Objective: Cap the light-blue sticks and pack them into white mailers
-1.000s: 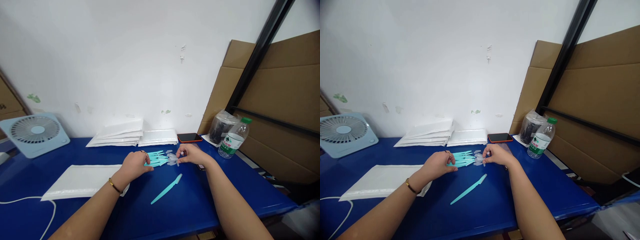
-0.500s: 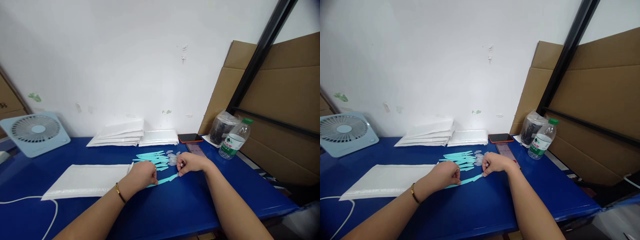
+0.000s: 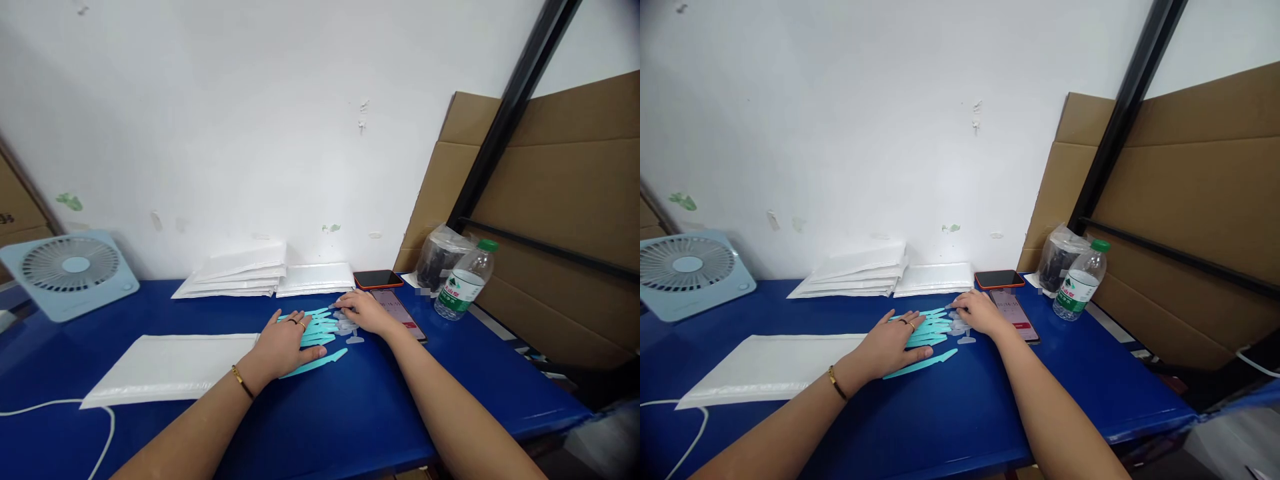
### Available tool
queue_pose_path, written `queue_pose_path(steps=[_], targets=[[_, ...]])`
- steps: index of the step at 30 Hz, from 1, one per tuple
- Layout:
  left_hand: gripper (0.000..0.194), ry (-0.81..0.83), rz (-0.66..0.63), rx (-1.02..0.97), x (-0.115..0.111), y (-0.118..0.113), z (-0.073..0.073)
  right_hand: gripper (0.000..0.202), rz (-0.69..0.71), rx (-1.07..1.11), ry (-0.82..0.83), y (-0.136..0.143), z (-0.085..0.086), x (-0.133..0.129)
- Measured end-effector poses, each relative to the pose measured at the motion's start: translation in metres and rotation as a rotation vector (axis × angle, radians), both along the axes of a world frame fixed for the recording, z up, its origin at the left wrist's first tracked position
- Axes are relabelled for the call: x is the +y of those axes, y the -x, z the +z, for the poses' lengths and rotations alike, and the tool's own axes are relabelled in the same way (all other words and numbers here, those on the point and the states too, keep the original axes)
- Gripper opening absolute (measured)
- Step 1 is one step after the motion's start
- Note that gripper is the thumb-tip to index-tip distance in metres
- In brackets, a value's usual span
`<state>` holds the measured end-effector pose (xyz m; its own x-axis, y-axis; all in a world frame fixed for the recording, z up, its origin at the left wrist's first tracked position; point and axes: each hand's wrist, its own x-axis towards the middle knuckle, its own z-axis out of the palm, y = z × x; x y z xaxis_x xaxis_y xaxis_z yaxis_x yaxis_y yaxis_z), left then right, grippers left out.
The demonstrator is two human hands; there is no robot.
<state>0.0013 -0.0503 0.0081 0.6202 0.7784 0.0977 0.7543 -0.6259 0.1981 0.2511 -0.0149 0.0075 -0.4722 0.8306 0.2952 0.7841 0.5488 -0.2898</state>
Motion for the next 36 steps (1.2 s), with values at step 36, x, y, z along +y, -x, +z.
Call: queue_pose_path(steps=[36], targets=[[0.058,0.045,-0.030,-0.129,0.016,0.006,0.013,0.016,-0.068,-0.013,-0.027,-0.004,-0.002,0.007]])
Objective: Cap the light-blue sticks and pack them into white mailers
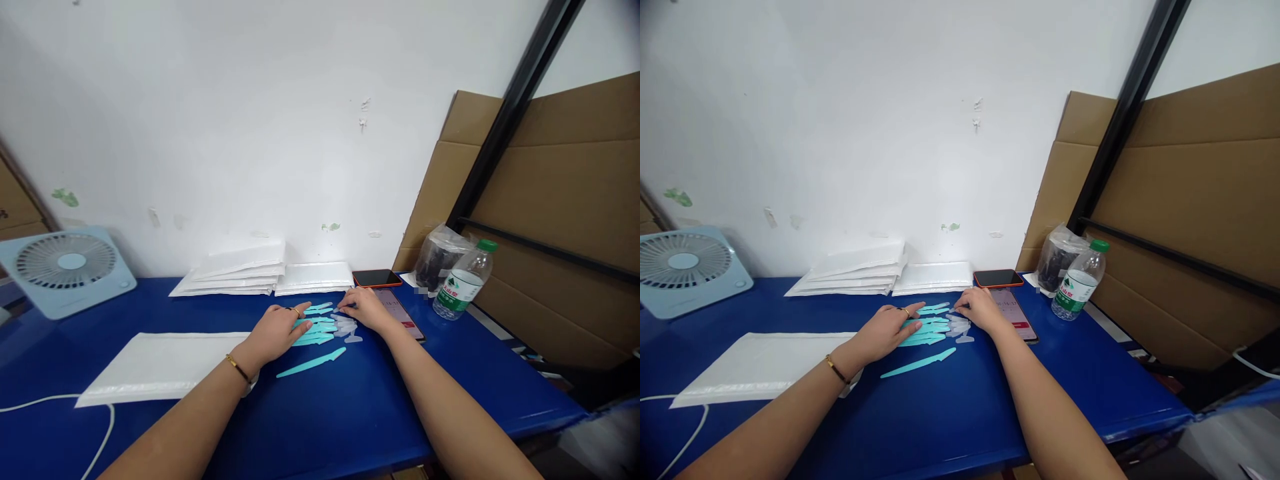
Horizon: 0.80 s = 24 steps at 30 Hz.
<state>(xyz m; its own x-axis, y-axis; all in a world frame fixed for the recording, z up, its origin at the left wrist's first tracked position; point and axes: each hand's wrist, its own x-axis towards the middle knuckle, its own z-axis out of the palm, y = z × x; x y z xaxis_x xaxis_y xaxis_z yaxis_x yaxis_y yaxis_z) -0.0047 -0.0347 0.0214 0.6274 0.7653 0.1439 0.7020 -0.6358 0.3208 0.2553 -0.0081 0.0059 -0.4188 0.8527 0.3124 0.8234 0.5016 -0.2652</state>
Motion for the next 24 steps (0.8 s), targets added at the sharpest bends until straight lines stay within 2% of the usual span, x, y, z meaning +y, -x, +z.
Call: queue_pose_path(steps=[9,15,17,21,24], targets=[[0.060,0.088,-0.035,-0.032,0.001,0.003,-0.003,0.019,0.050,0.196,-0.016,0.011,-0.017,0.007],[0.064,0.140,-0.074,-0.073,0.006,0.002,-0.010,0.020,0.029,0.234,0.011,0.015,-0.017,0.008],[0.058,0.100,-0.069,-0.075,0.008,0.002,-0.011,0.019,0.003,0.244,0.020,0.013,-0.011,0.005],[0.032,-0.024,0.019,-0.027,0.014,0.004,-0.010,0.017,-0.021,0.229,0.082,0.007,0.002,-0.004],[0.023,0.049,0.066,-0.030,0.015,0.005,-0.008,0.015,-0.010,0.199,0.183,0.005,0.006,-0.010]])
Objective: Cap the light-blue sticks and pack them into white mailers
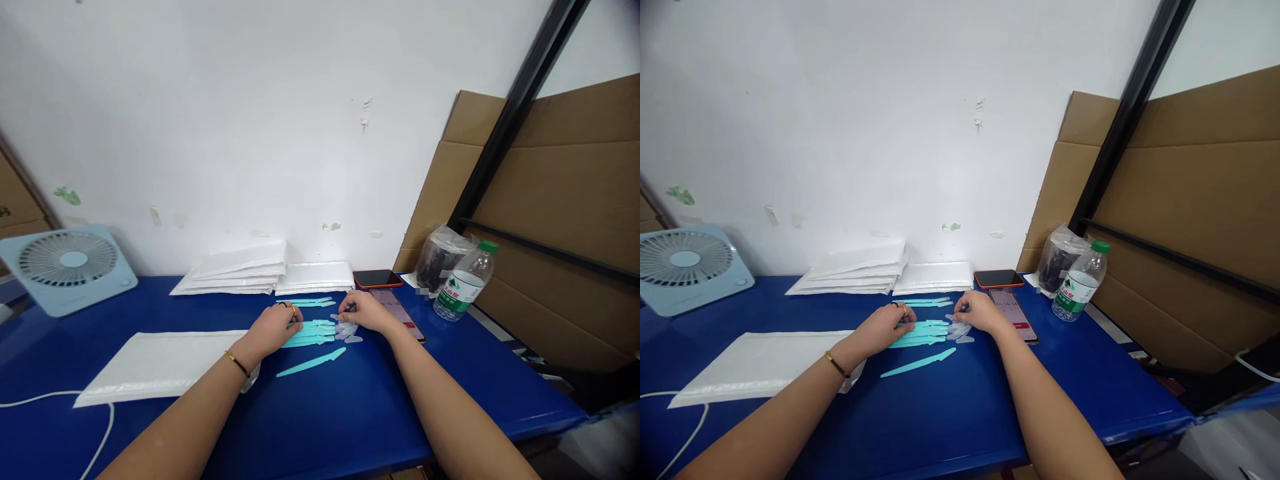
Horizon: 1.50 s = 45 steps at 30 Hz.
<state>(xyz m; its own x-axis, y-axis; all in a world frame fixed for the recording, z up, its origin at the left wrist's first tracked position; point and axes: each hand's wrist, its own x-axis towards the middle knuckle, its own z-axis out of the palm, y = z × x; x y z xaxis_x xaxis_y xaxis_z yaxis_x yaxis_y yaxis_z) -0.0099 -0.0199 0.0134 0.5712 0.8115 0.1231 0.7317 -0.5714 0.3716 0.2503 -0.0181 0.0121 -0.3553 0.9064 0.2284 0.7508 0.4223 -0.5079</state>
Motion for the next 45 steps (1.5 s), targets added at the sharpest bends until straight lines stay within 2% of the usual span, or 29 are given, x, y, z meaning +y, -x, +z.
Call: queue_pose_path(steps=[3,6,9,15,20,24,29,32,40,45], targets=[[0.023,0.149,-0.009,-0.056,-0.002,0.001,0.000,0.013,0.011,0.008,0.084,0.001,-0.002,-0.002],[0.023,0.218,0.009,-0.084,-0.004,0.001,-0.002,0.014,0.004,0.025,0.129,0.002,-0.003,-0.001],[0.024,0.224,0.021,-0.108,-0.005,0.000,-0.002,0.019,0.001,0.079,0.153,0.001,-0.001,-0.002],[0.024,0.157,0.055,-0.178,-0.005,-0.001,0.002,0.028,0.114,0.293,0.273,0.001,0.006,-0.007],[0.026,0.107,0.108,-0.207,-0.004,0.002,0.005,0.030,0.110,0.335,0.289,0.000,0.010,-0.009],[0.027,0.101,0.105,-0.250,-0.003,0.005,0.007,0.025,0.078,0.350,0.229,0.001,0.012,-0.011],[0.031,0.131,0.175,-0.330,0.000,0.007,0.005,0.019,0.065,0.294,-0.136,0.011,0.019,-0.018],[0.032,0.123,0.216,-0.319,0.004,0.009,0.003,0.017,0.103,0.289,-0.263,0.018,0.021,-0.023],[0.029,0.077,0.230,-0.282,0.008,0.013,0.002,0.015,0.097,0.401,-0.235,0.023,0.016,-0.022],[0.029,0.067,0.199,-0.279,0.005,0.011,0.002,0.012,0.150,0.426,-0.235,0.025,0.017,-0.023]])
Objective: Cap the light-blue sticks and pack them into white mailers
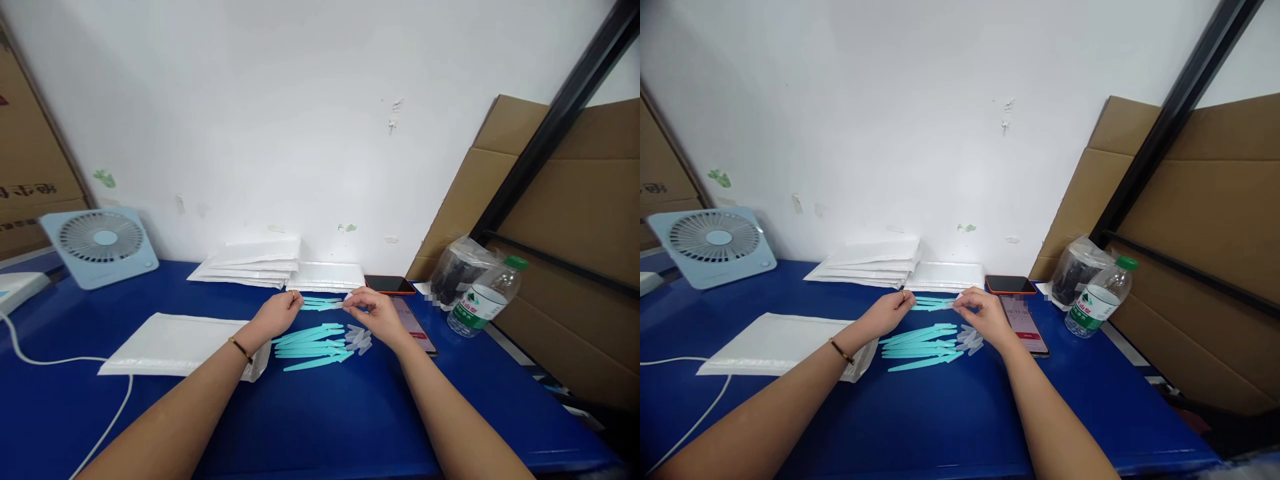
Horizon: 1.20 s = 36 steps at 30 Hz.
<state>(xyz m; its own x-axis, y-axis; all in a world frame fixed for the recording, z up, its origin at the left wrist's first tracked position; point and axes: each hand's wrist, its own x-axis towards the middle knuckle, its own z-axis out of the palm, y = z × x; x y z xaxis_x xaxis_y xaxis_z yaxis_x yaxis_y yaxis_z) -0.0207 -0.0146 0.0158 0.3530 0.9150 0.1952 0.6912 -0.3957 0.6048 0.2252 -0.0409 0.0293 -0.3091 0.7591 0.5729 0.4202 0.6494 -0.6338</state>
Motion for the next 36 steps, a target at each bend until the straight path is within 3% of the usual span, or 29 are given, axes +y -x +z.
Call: queue_pose_path(steps=[7,11,18,22,28,36], targets=[[0.032,-0.036,-0.096,-0.026,-0.003,-0.007,-0.004,0.012,0.040,-0.026,0.031,0.011,-0.011,0.004],[0.032,-0.150,0.001,0.058,-0.006,-0.008,-0.001,0.016,-0.061,-0.035,0.057,0.000,-0.020,0.018],[0.021,0.004,-0.175,0.246,-0.015,-0.010,0.002,0.015,-0.223,-0.478,0.143,-0.047,-0.018,0.030],[0.017,0.049,-0.154,0.225,-0.015,-0.012,0.001,0.009,-0.249,-0.616,0.197,-0.044,-0.019,0.026],[0.019,-0.025,-0.036,0.104,-0.010,-0.008,0.003,0.011,-0.231,-0.552,0.164,-0.021,-0.016,0.018],[0.015,-0.094,-0.030,0.081,-0.008,-0.006,0.005,0.024,-0.011,-0.103,0.338,-0.012,-0.007,0.009]])
